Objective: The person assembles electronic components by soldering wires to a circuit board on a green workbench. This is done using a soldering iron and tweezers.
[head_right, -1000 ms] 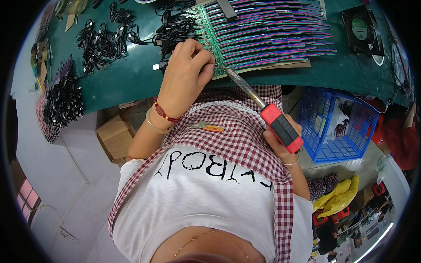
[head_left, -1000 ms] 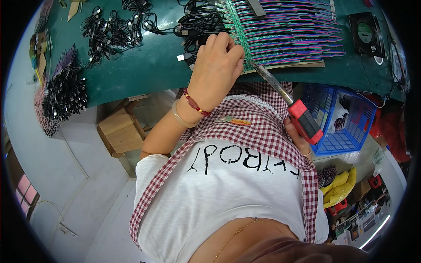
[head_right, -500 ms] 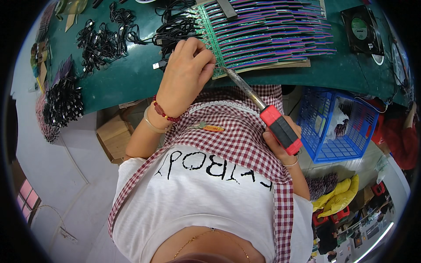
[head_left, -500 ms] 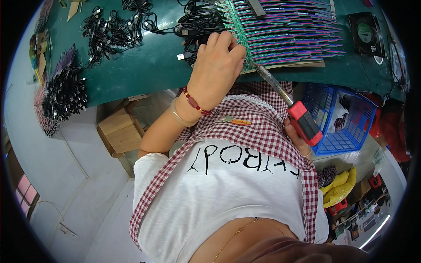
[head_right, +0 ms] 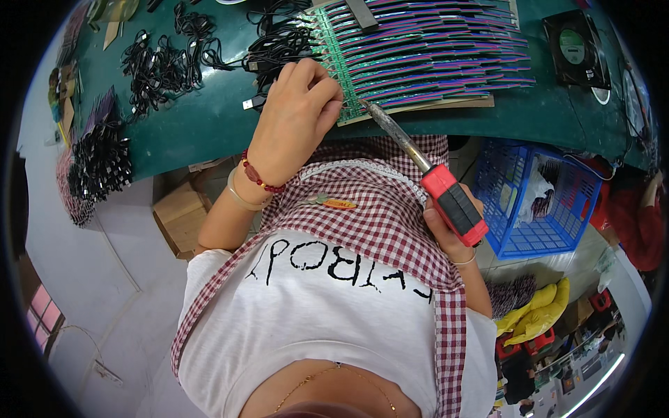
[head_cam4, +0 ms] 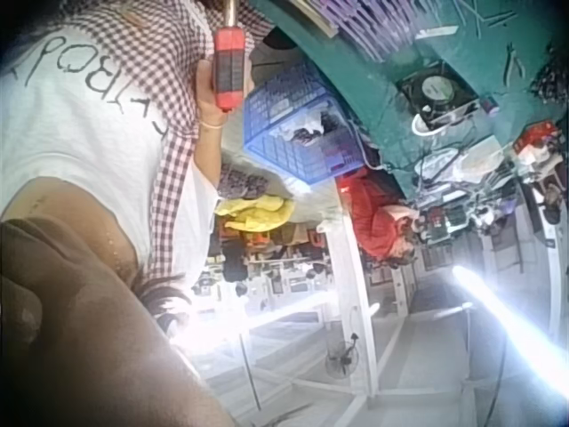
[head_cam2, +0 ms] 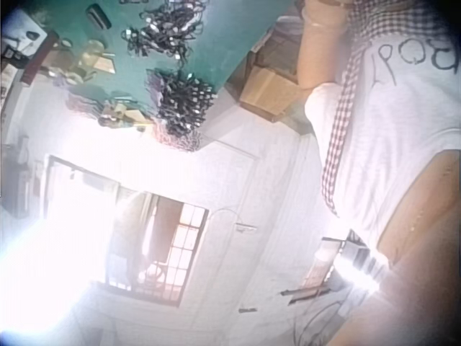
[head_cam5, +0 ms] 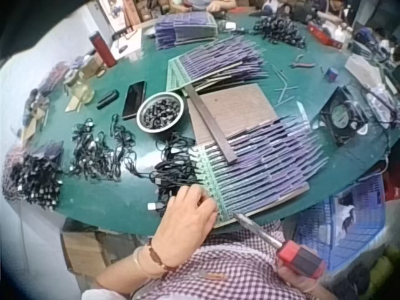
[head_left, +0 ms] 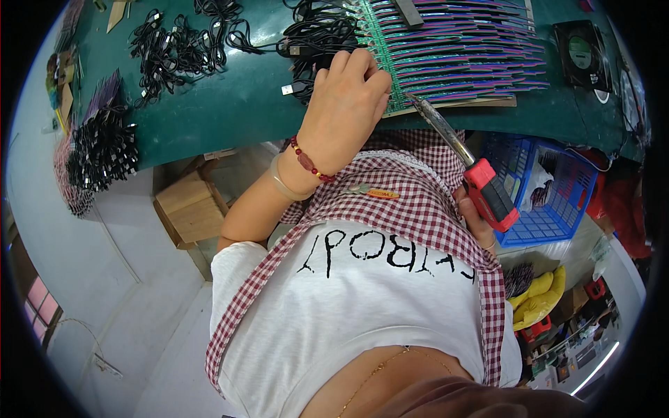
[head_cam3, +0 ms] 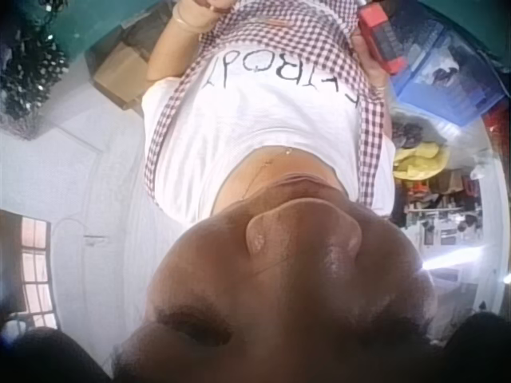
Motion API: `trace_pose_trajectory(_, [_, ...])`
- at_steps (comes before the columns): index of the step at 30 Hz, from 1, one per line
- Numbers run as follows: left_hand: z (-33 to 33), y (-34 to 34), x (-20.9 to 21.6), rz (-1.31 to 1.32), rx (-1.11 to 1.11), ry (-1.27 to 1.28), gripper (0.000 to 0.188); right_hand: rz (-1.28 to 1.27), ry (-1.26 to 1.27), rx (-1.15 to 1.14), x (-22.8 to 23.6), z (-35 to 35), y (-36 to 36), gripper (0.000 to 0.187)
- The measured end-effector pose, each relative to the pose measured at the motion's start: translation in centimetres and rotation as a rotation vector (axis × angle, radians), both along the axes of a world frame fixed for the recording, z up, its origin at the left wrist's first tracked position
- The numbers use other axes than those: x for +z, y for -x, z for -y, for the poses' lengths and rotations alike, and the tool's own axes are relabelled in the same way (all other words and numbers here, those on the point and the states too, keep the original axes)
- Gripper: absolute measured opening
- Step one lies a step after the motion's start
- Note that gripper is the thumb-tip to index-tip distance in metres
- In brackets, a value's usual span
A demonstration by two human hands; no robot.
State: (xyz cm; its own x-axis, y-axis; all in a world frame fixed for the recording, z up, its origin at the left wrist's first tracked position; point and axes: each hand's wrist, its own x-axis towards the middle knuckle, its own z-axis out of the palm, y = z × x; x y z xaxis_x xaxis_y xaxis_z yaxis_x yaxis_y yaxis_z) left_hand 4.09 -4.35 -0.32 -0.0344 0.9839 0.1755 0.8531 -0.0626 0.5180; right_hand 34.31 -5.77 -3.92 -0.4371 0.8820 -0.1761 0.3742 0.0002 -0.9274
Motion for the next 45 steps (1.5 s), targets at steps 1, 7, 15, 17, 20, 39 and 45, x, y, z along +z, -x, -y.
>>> trace_pose_trajectory(1, [0.1,0.0,0.0,-0.002,0.004,-0.003,0.013,0.001,-0.011,0.012,0.1,-0.1,0.1,0.023])
trace_pose_trajectory(7, [0.0,-0.1,0.1,-0.01,0.003,-0.001,0.012,-0.054,0.004,0.008,0.1,-0.1,0.5,0.022])
trace_pose_trajectory(15, [-0.1,-0.1,-0.2,-0.011,0.008,-0.027,0.012,-0.088,-0.006,-0.007,0.0,-0.4,0.9,0.022])
trace_pose_trajectory(17, [0.0,-0.1,-0.2,-0.012,0.012,-0.028,0.012,-0.066,-0.001,0.018,-0.2,-0.4,1.0,0.021])
trace_pose_trajectory(20, [0.0,-0.2,-0.2,-0.018,0.013,-0.034,0.012,-0.057,-0.101,0.051,-0.6,-0.3,1.1,0.021])
trace_pose_trajectory(39, [-0.8,-0.8,0.0,0.017,0.008,-0.027,0.01,-0.577,-0.103,-0.301,3.2,-3.7,-0.5,0.043])
trace_pose_trajectory(45, [-0.3,-1.0,0.6,0.014,0.031,0.01,0.008,-0.629,-0.507,-0.521,7.2,-10.6,-5.1,0.042])
